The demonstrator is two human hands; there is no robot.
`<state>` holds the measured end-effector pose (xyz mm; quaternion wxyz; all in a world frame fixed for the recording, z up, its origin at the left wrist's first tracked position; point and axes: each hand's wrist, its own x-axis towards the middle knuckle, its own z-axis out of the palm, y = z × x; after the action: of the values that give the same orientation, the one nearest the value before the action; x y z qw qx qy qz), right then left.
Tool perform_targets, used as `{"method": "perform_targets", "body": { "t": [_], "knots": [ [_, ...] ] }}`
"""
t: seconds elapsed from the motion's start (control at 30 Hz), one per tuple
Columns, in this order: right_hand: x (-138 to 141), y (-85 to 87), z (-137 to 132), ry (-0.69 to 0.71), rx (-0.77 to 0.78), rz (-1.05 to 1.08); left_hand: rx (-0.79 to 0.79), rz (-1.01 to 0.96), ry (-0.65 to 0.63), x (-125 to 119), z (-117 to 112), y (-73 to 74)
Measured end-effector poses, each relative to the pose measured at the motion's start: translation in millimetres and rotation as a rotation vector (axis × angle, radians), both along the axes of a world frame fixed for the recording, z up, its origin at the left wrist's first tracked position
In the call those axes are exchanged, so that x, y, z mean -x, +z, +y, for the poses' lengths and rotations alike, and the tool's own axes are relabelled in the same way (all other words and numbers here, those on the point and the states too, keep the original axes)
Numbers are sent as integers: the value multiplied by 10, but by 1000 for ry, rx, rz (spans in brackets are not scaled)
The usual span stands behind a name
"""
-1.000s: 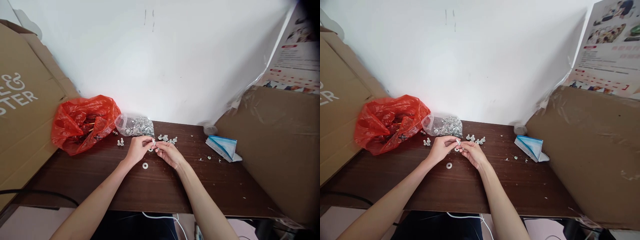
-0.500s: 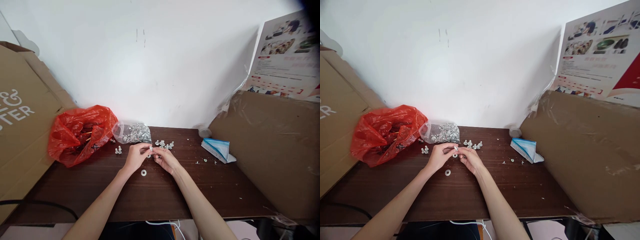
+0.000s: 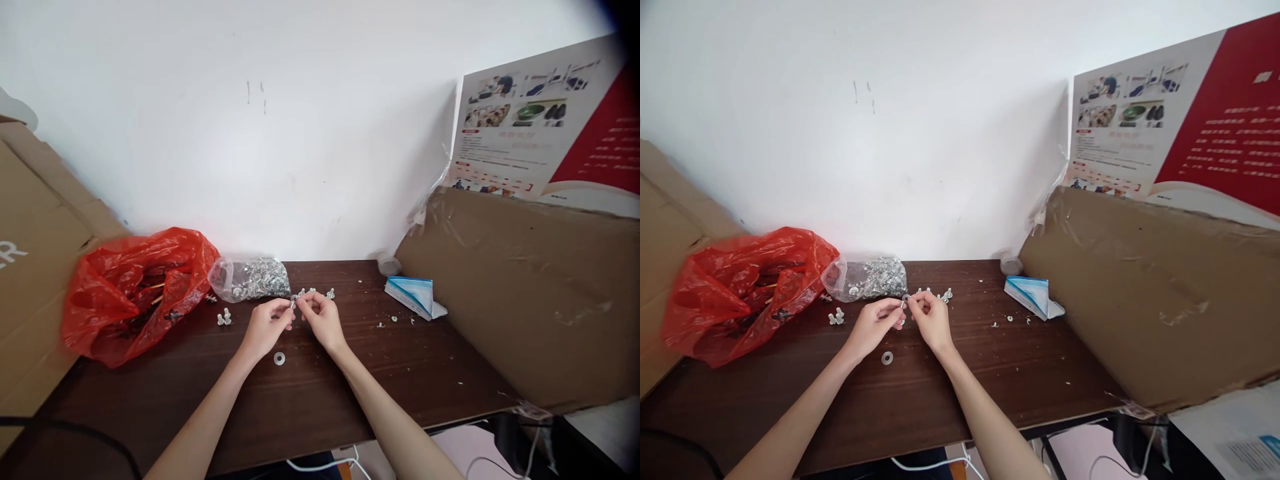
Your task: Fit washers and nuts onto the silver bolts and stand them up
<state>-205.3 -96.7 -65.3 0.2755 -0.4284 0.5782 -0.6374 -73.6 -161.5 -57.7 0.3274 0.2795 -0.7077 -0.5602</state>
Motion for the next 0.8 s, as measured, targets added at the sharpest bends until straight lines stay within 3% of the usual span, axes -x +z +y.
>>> {"method": "perform_targets", "body": {
  "t": [0.13,0.27,0.47,0.8],
  "knots": [
    [-1,46,76,-53,-6,265,32,-3,-5,14,25,-10],
    [29,75,121,-99,6,355,-3,5,18,15,18,-40],
    [26,60,129,-51,61,497,-47,22,-5,34,47,-52],
    [72,16,140,17,45,353,-124,99,-58,30,80,-10]
  ]
}}
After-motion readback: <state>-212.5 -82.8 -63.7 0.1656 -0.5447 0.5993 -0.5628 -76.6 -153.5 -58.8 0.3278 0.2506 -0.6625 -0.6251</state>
